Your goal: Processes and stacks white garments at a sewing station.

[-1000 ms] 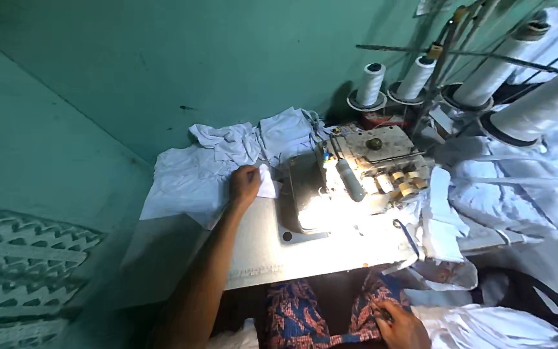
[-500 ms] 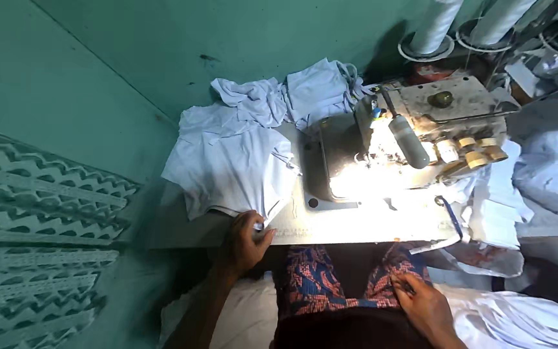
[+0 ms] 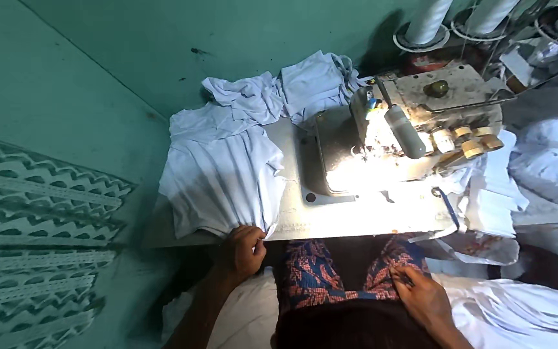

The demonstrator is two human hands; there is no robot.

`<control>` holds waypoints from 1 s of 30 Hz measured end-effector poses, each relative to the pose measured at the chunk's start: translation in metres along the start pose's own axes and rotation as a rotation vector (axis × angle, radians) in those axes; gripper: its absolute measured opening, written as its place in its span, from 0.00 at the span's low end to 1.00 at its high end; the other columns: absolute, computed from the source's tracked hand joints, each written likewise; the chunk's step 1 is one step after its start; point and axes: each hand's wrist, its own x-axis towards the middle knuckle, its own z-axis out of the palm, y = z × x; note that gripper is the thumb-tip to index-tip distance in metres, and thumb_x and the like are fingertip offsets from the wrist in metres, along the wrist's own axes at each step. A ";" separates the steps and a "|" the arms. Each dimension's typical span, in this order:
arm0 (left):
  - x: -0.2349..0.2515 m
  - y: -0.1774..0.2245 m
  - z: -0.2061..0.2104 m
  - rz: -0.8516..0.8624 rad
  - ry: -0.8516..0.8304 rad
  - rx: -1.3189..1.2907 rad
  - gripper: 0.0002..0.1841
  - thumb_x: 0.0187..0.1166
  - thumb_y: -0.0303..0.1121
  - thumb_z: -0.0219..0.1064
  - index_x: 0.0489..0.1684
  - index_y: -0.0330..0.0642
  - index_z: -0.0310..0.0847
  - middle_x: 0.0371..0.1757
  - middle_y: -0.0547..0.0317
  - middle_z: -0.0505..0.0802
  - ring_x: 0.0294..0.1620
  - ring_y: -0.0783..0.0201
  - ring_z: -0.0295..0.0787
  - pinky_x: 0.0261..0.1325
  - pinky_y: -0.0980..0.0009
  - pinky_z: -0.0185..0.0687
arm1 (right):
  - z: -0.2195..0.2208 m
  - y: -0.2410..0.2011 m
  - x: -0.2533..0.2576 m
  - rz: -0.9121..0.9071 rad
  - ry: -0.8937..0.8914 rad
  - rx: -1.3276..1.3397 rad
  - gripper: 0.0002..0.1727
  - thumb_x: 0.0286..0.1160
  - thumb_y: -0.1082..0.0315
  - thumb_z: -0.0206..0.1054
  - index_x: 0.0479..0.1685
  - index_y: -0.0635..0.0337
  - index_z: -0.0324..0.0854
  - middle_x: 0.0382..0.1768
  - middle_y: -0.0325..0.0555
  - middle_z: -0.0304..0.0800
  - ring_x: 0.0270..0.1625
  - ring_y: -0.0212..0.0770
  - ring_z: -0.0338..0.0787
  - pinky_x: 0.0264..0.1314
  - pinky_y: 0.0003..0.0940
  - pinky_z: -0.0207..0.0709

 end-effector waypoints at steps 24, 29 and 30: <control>0.149 -0.011 0.038 -0.097 0.164 0.005 0.68 0.59 0.80 0.66 0.97 0.41 0.41 0.93 0.50 0.63 0.93 0.57 0.58 0.94 0.51 0.50 | 0.004 0.005 -0.001 0.011 0.014 0.024 0.15 0.68 0.54 0.65 0.39 0.52 0.93 0.32 0.45 0.96 0.34 0.51 0.96 0.33 0.59 0.85; 0.140 -0.009 0.032 -0.164 0.353 -0.219 0.64 0.61 0.66 0.79 0.96 0.42 0.43 0.91 0.45 0.66 0.90 0.56 0.64 0.89 0.57 0.64 | 0.003 0.005 0.000 0.024 -0.009 0.023 0.15 0.68 0.54 0.65 0.39 0.51 0.93 0.32 0.44 0.96 0.34 0.49 0.96 0.34 0.58 0.86; 0.137 -0.009 0.028 -0.186 0.371 -0.230 0.60 0.65 0.62 0.78 0.95 0.40 0.47 0.90 0.43 0.68 0.89 0.54 0.66 0.89 0.55 0.65 | 0.003 0.005 0.001 0.027 -0.010 0.025 0.14 0.68 0.55 0.65 0.39 0.52 0.93 0.32 0.44 0.96 0.34 0.50 0.96 0.34 0.58 0.85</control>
